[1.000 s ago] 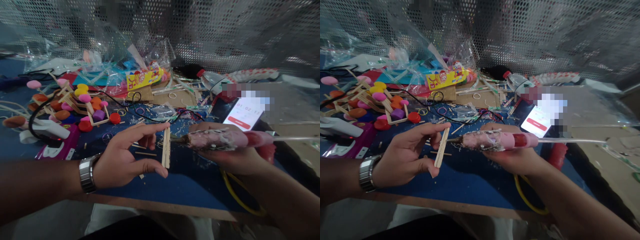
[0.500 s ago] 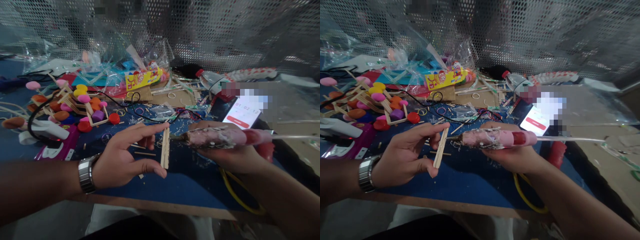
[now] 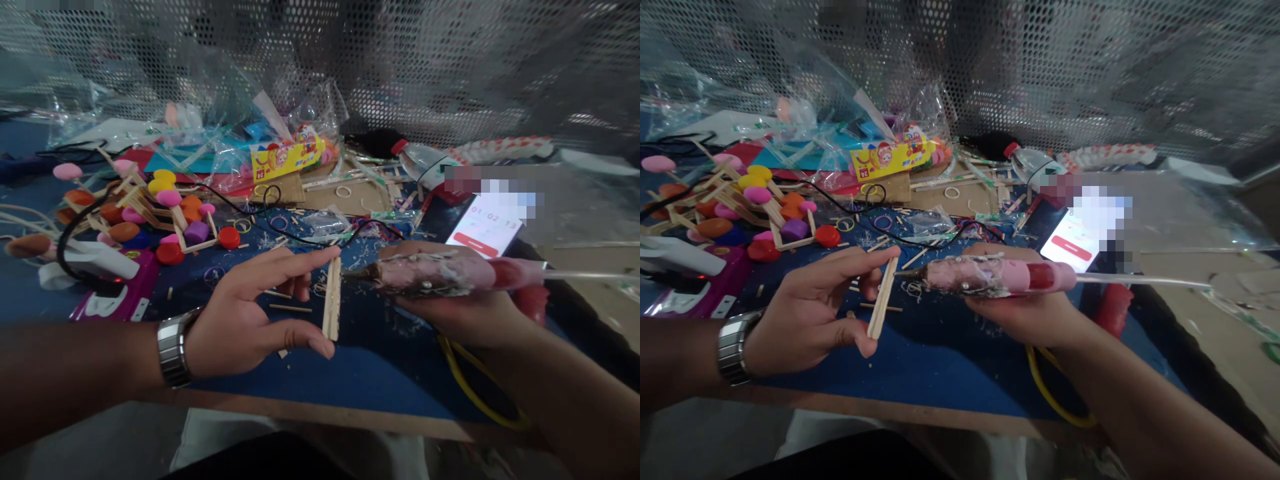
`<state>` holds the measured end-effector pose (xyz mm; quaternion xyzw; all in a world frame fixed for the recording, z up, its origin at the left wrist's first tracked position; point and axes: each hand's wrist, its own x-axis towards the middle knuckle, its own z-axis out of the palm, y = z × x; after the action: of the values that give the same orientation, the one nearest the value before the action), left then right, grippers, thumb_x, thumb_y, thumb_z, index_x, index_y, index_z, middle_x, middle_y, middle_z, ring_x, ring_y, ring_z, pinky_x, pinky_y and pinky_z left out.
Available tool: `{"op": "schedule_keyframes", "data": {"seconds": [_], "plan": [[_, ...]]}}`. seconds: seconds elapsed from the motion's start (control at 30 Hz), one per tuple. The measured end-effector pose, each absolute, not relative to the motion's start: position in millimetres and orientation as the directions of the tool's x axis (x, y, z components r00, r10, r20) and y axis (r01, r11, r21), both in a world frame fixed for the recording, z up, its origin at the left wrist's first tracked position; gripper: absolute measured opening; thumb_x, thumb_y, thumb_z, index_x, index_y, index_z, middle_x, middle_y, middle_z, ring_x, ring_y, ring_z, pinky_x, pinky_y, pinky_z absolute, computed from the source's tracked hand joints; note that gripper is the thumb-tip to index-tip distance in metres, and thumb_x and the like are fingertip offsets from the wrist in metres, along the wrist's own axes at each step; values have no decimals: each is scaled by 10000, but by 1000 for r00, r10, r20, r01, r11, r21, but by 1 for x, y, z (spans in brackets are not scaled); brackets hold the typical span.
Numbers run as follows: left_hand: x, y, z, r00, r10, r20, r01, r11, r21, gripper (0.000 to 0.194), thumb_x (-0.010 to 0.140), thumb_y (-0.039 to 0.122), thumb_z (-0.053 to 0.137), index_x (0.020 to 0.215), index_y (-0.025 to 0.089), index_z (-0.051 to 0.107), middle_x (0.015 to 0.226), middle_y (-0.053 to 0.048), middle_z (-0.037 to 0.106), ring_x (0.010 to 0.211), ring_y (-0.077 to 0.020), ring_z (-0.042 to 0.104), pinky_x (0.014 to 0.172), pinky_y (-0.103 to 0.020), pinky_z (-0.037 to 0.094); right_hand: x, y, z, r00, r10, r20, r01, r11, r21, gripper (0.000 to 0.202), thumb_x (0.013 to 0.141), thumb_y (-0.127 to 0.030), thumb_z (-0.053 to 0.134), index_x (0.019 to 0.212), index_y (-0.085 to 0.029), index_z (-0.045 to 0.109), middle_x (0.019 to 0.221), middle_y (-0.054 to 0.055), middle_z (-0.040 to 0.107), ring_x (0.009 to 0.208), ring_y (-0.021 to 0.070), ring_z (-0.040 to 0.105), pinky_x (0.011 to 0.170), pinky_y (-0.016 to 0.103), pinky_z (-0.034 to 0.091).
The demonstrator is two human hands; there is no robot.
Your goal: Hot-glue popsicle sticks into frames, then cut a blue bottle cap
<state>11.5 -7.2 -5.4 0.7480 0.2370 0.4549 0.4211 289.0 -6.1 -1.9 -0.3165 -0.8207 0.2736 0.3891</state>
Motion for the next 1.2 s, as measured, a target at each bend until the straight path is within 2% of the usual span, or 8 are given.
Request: {"op": "schedule_keyframes", "data": {"seconds": [0.33, 0.53, 0.63, 0.9, 1.07, 1.2], "plan": [[11, -6, -6, 486, 729, 482, -30, -537, 843, 784, 685, 421, 945, 1409, 276, 682, 839, -25, 678, 737, -149, 578, 682, -269, 498, 290, -6, -4, -484, 749, 452, 298, 627, -720, 484, 853, -44, 691, 1132, -432, 768, 1146, -66, 829, 1078, 206, 793, 1011, 336, 637], [10, -6, -6, 485, 728, 484, -20, -544, 839, 798, 683, 423, 946, 1422, 299, 671, 836, -32, 670, 735, -165, 577, 679, -282, 513, 287, -5, 1, -523, 719, 458, 254, 645, -721, 457, 835, -23, 688, 1102, -382, 779, 1095, -31, 836, 1031, 211, 801, 949, 331, 660], [10, -6, -7, 485, 725, 489, -28, -546, 837, 811, 679, 412, 950, 1430, 302, 663, 843, -34, 672, 741, -167, 576, 684, -286, 516, 287, -5, 2, -532, 715, 454, 257, 647, -718, 456, 831, -23, 686, 1101, -379, 782, 1101, -29, 838, 1044, 212, 799, 969, 328, 649], [11, -5, -7, 490, 712, 502, -25, -564, 825, 819, 662, 408, 960, 1421, 300, 672, 838, -37, 680, 725, -163, 581, 681, -280, 532, 288, -6, -1, -476, 741, 473, 280, 637, -718, 453, 826, -31, 700, 1086, -391, 791, 1106, -27, 842, 1023, 219, 807, 942, 324, 658], [11, -5, -7, 487, 705, 516, -28, -578, 816, 817, 665, 405, 958, 1422, 296, 670, 832, -29, 674, 728, -156, 581, 686, -269, 537, 286, -5, 0, -468, 742, 480, 307, 646, -699, 445, 828, -45, 701, 1090, -393, 794, 1029, -35, 843, 988, 204, 809, 927, 303, 652], [10, -5, -7, 488, 699, 522, -24, -587, 809, 820, 667, 409, 956, 1426, 294, 666, 827, -27, 674, 724, -154, 586, 686, -265, 537, 285, -4, 1, -458, 727, 512, 287, 666, -689, 425, 838, -84, 706, 1094, -408, 804, 963, -27, 842, 923, 237, 818, 849, 342, 682]]}}
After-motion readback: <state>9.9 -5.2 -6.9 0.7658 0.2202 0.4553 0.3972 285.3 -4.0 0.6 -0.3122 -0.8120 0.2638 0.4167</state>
